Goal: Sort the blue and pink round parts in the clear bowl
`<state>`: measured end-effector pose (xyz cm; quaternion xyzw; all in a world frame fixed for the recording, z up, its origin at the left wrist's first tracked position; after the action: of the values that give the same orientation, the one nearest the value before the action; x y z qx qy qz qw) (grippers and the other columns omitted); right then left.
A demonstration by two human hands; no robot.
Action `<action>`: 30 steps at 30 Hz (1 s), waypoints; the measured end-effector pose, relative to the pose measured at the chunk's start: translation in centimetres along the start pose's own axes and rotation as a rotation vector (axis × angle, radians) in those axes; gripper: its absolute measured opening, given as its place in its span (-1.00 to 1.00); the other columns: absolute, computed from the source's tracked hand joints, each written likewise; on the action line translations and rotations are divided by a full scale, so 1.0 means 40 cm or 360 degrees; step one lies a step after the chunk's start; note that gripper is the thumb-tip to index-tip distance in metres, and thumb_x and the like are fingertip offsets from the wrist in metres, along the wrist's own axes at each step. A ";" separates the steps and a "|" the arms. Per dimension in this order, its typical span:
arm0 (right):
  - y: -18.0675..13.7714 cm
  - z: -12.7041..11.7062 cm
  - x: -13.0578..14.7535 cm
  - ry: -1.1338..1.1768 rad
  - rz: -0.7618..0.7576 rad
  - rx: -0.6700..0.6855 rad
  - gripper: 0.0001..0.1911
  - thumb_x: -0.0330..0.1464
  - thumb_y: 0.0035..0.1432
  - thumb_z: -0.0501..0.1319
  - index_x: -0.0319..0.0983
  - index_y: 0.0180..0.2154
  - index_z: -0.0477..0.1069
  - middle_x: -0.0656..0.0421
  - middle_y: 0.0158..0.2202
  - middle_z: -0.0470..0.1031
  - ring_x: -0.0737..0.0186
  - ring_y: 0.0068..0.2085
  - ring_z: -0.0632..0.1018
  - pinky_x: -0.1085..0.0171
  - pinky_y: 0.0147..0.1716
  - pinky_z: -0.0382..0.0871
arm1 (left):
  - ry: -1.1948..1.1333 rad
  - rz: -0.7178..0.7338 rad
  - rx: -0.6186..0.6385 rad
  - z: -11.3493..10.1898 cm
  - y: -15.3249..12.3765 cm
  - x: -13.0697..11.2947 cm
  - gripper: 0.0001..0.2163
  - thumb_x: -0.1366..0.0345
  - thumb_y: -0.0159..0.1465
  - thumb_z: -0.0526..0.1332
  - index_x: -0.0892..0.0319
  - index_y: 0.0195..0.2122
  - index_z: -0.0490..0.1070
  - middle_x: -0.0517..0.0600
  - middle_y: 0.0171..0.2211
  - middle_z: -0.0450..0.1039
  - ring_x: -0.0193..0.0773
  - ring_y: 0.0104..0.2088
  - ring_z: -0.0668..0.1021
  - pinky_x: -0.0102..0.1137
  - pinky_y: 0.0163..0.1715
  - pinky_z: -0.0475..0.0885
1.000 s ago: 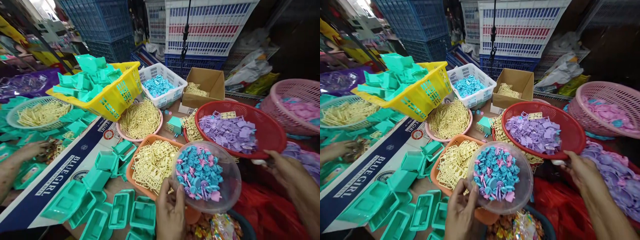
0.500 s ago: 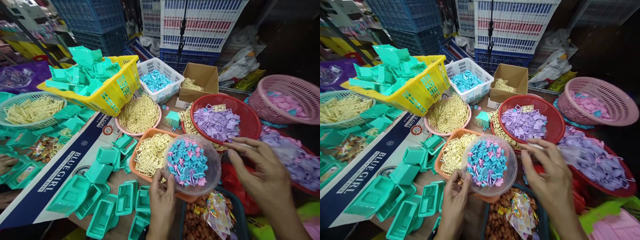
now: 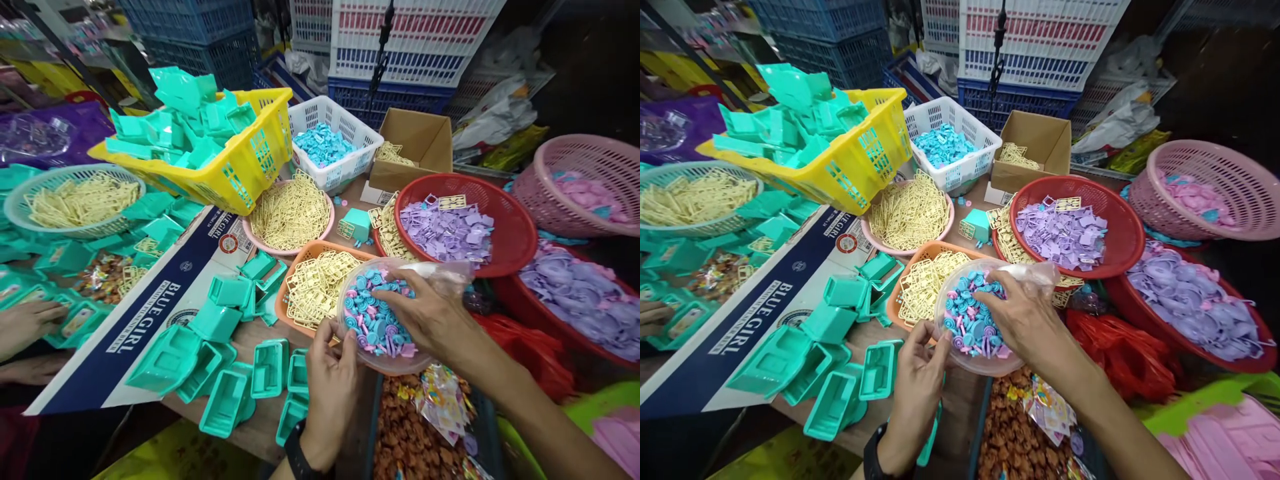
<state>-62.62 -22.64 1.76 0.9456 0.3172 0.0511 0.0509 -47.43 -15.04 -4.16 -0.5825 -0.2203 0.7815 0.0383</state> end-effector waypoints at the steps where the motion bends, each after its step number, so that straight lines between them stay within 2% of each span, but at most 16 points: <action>1: -0.010 -0.001 -0.002 0.0010 -0.0010 -0.0025 -0.60 -0.45 0.36 0.04 0.00 0.08 0.48 -0.01 0.19 0.36 -0.03 -0.04 0.53 0.03 -0.20 0.47 | -0.0008 -0.0011 0.0001 -0.007 -0.001 -0.001 -0.58 -0.08 0.22 0.28 0.11 -0.44 0.15 -0.21 -0.55 0.11 -0.46 -0.57 0.19 -0.52 -0.57 0.11; 3: -0.030 -0.009 -0.001 0.0089 -0.0028 -0.0097 -0.61 -0.46 0.36 0.03 -0.02 0.05 0.49 0.00 0.14 0.39 0.01 -0.06 0.53 0.04 -0.18 0.47 | -0.0009 -0.0018 0.0003 -0.021 -0.004 -0.003 -0.61 -0.04 0.24 0.27 0.11 -0.42 0.14 -0.21 -0.55 0.10 -0.45 -0.57 0.18 -0.51 -0.56 0.11; 6: -0.055 -0.033 0.022 0.0376 -0.0042 -0.0206 -0.61 -0.47 0.37 0.06 -0.05 0.12 0.44 0.01 0.12 0.38 0.09 0.00 0.53 0.16 -0.15 0.46 | 0.0067 0.0010 -0.0024 -0.046 -0.007 -0.009 -0.65 0.00 0.26 0.23 0.11 -0.41 0.15 -0.20 -0.52 0.10 -0.43 -0.53 0.18 -0.49 -0.54 0.13; 9: -0.070 -0.043 0.071 0.0580 -0.0082 -0.0126 -0.61 -0.41 0.39 0.09 -0.03 0.18 0.38 0.08 0.05 0.43 0.18 -0.02 0.54 0.24 -0.15 0.44 | 0.0146 0.0019 -0.0037 -0.066 -0.008 -0.019 -0.67 0.01 0.27 0.20 0.11 -0.43 0.15 -0.19 -0.52 0.10 -0.41 -0.52 0.20 -0.48 -0.53 0.14; 13: -0.072 -0.022 0.121 0.0421 -0.0152 0.0084 -0.64 -0.30 0.40 0.12 0.02 0.19 0.37 0.14 -0.04 0.49 0.13 -0.11 0.55 0.13 -0.12 0.36 | 0.0191 0.0046 -0.0089 -0.094 -0.014 -0.029 -0.68 0.03 0.26 0.20 0.12 -0.44 0.16 -0.18 -0.51 0.13 -0.42 -0.51 0.21 -0.48 -0.50 0.17; 17: -0.057 -0.013 0.140 0.0292 -0.0297 0.0033 -0.76 -0.24 0.43 0.09 -0.02 0.00 0.49 0.17 -0.15 0.51 0.14 -0.20 0.53 0.12 -0.14 0.21 | 0.0131 -0.0011 -0.0068 -0.124 -0.026 -0.022 -0.67 -0.01 0.27 0.21 0.10 -0.41 0.16 -0.19 -0.54 0.12 -0.42 -0.55 0.21 -0.48 -0.55 0.14; 20: -0.044 -0.016 0.161 0.0268 -0.0340 -0.0011 -0.70 -0.15 0.46 0.02 -0.08 -0.11 0.49 0.21 -0.24 0.52 0.17 -0.25 0.50 0.11 -0.14 0.12 | 0.0065 0.0000 -0.0066 -0.150 -0.036 -0.030 -0.68 0.01 0.27 0.21 0.09 -0.40 0.14 -0.21 -0.55 0.09 -0.43 -0.57 0.18 -0.48 -0.57 0.11; 24: -0.020 -0.021 0.227 0.0174 -0.0280 -0.0125 -0.54 -0.03 0.46 -0.06 -0.10 -0.23 0.49 0.22 -0.33 0.54 0.15 -0.32 0.50 0.05 -0.12 0.05 | 0.0094 0.0069 -0.0092 -0.191 -0.052 -0.053 -0.70 0.05 0.30 0.20 0.10 -0.40 0.15 -0.21 -0.53 0.09 -0.44 -0.56 0.20 -0.48 -0.56 0.12; 27: 0.003 -0.012 0.288 0.0110 -0.0208 -0.0159 -0.47 -0.05 0.48 -0.14 -0.10 -0.29 0.49 0.22 -0.37 0.55 0.11 -0.34 0.50 0.06 -0.18 0.02 | 0.0128 0.0114 -0.0148 -0.233 -0.062 -0.067 -0.71 0.06 0.31 0.18 0.10 -0.41 0.14 -0.20 -0.53 0.10 -0.43 -0.56 0.22 -0.48 -0.56 0.13; 30: 0.024 0.003 0.341 0.0128 -0.0217 -0.0142 -0.53 -0.13 0.49 -0.13 -0.10 -0.27 0.48 0.24 -0.37 0.55 0.09 -0.34 0.50 0.08 -0.22 0.00 | 0.0116 0.0103 -0.0197 -0.288 -0.071 -0.076 -0.70 0.05 0.30 0.18 0.09 -0.41 0.13 -0.21 -0.57 0.09 -0.42 -0.57 0.22 -0.48 -0.57 0.11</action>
<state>-51.20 -15.13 2.64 0.9158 0.3801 0.0996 0.0836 -36.34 -10.01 -2.93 -0.6187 -0.2477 0.7454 -0.0151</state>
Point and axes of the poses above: each hand's wrist, its own y-axis towards the middle knuckle, its own z-axis out of the palm, x = y × z, the point moved 5 cm from there along y, towards the middle knuckle
